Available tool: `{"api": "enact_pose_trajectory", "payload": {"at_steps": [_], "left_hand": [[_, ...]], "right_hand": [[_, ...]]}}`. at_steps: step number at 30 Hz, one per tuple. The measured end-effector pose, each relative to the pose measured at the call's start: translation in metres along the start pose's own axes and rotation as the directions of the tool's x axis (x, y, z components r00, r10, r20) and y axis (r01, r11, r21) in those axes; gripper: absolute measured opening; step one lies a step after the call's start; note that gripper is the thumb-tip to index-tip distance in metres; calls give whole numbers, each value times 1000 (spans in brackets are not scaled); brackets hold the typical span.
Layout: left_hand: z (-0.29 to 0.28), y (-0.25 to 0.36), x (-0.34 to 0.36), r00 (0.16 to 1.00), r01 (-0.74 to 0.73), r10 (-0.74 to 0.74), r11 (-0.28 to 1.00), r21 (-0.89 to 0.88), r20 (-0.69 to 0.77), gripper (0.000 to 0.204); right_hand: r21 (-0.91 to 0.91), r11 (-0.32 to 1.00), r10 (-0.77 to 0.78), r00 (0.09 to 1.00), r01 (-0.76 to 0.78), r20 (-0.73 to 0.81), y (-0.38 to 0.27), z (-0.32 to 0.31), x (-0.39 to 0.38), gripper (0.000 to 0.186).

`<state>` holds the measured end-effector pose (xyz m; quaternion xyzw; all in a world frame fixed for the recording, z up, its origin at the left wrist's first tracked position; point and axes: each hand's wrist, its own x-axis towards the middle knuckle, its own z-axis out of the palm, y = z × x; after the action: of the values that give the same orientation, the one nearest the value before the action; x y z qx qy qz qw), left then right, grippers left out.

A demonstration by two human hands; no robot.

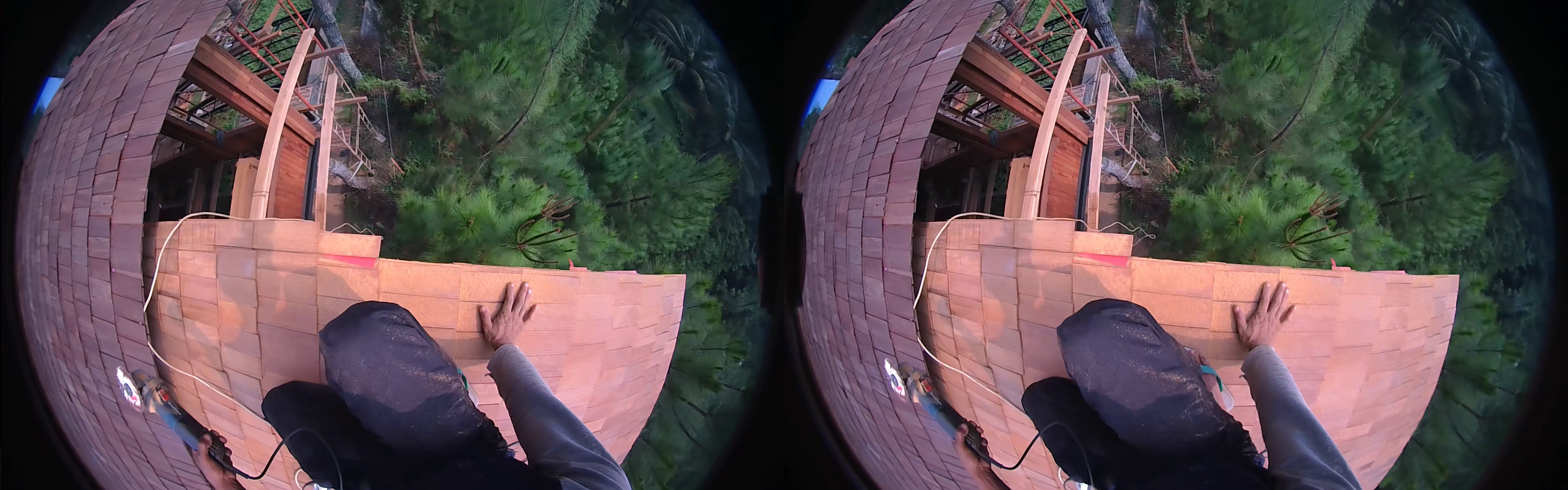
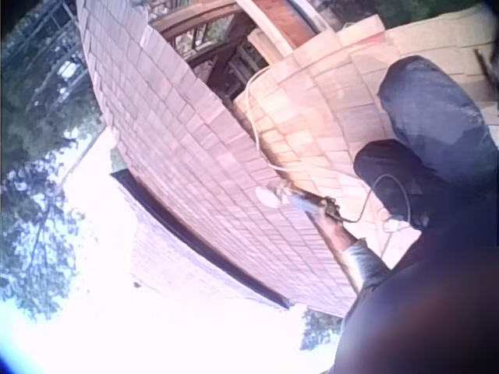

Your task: The person uses an angle grinder to smooth the edge of a wooden roof shingle, then places and adjusts shingles on a curved roof. They use red tape to mark alignment and continue smoothing edges with the grinder.

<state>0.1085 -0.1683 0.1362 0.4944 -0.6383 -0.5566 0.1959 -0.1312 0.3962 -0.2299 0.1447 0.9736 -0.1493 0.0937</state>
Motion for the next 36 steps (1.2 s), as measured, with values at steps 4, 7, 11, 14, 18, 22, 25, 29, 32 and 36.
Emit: {"api": "enact_pose_trajectory", "payload": {"at_steps": [4, 7, 11, 14, 18, 22, 25, 29, 32, 36], "left_hand": [[57, -24, 55, 973, 226, -211, 951, -211, 93, 23], [115, -63, 114, 962, 257, -221, 930, -261, 159, 22], [180, -114, 179, 946, 325, -317, 920, -220, 73, 17], [213, -147, 205, 942, 335, -324, 927, -166, 92, 16], [233, -171, 214, 952, 303, -305, 947, -110, -8, 17], [233, -167, 207, 933, 360, -360, 926, -112, 16, 21], [229, -155, 200, 897, 441, -442, 892, -93, 13, 24], [230, -148, 194, 891, 453, -454, 891, 20, 32, 26], [231, -153, 194, 909, 414, -415, 909, 40, 36, 28], [220, -164, 199, 925, 371, -373, 928, 36, 70, 31]], "right_hand": [[-20, 1000, -18, 1000, 18, 4, 6, 4, -2, 102], [-20, 999, -28, 1000, 28, 3, 11, 9, -4, 102], [-12, 1000, -24, 1000, 24, -11, 12, 11, -5, 101], [42, 999, -6, 1000, 6, 12, 6, 1, -3, 99], [101, 993, -48, 984, 66, -172, -15, -20, 17, 85], [316, 893, -344, 939, 320, 23, -46, -25, 73, 69], [202, 862, -496, 856, 465, 146, -62, -25, 101, 63], [238, 857, -495, 859, 458, 129, -65, -25, 109, 58], [212, 866, -486, 861, 453, 149, -64, -24, 108, 56], [193, 850, -510, 858, 491, 66, -66, -22, 104, 52]]}}
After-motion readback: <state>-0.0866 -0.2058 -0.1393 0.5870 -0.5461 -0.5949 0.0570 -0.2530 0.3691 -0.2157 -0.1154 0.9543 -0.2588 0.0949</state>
